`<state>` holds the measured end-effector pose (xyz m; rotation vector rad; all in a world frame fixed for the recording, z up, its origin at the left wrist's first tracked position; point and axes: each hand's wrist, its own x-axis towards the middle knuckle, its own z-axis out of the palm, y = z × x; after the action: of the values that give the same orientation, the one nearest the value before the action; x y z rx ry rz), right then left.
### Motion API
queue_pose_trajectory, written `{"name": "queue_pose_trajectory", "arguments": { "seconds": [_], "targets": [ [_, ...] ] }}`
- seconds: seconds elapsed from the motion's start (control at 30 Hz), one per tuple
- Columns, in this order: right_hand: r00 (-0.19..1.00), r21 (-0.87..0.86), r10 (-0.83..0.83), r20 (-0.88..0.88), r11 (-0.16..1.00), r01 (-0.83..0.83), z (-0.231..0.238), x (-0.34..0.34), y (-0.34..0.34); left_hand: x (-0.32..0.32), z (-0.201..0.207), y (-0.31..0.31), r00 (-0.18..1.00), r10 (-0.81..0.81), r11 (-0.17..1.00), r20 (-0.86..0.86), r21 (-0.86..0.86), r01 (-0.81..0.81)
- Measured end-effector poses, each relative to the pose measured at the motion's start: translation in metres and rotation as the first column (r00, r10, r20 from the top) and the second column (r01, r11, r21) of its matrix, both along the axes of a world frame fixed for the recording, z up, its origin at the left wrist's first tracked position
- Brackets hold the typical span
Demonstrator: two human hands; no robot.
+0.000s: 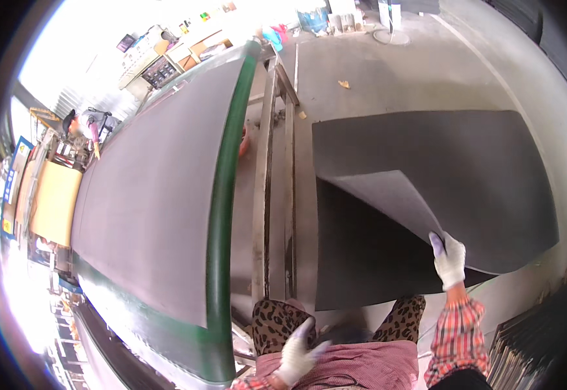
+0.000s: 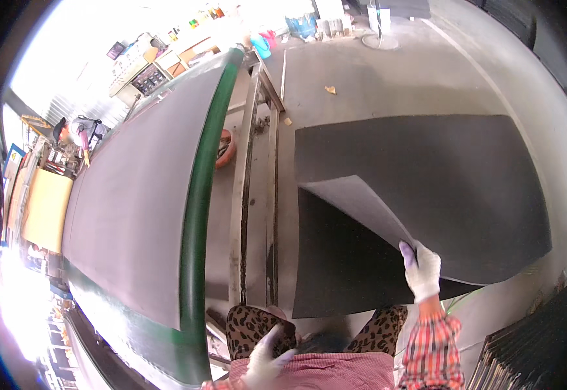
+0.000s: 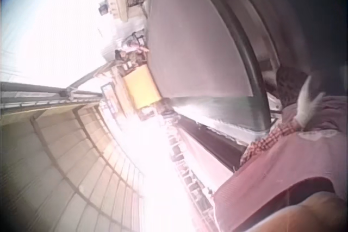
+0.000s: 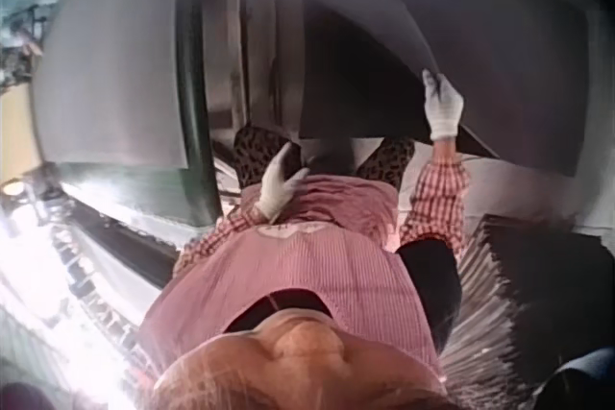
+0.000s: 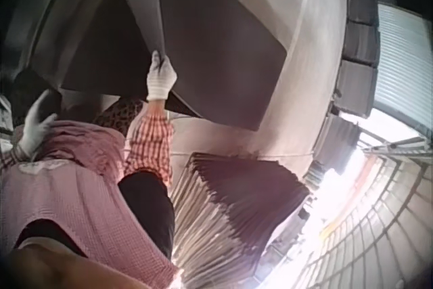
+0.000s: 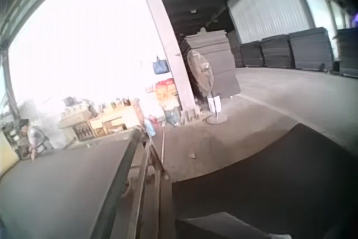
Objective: Manually moving and stacking large foam or insulation sheets from a conveyor belt.
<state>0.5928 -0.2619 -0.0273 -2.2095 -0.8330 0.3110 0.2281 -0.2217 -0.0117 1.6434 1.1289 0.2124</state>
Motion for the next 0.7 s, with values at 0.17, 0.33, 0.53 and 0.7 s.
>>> {"name": "queue_pose_trajectory", "arguments": {
  "seconds": [0.17,0.33,0.53,0.7],
  "targets": [
    [0.947,0.148,0.249,0.205,0.948,-0.282,0.059,-0.092,-0.028,0.178,0.070,0.011,0.796,0.341,0.871,0.501,-0.487,-0.067],
    [0.959,0.495,0.242,-0.150,0.858,-0.139,-0.004,-0.068,-0.097,0.202,0.043,0.022,0.872,0.019,0.994,0.490,0.085,-0.069],
    [0.391,-0.219,-0.863,-0.320,0.469,0.856,0.009,0.048,-0.219,0.124,0.160,0.050,0.787,-0.559,0.443,0.261,0.897,0.017],
    [0.561,0.374,-0.474,-0.679,0.435,0.819,-0.127,0.110,-0.397,-0.051,0.272,0.099,0.839,-0.279,0.559,0.466,0.790,-0.253]
  ]
}}
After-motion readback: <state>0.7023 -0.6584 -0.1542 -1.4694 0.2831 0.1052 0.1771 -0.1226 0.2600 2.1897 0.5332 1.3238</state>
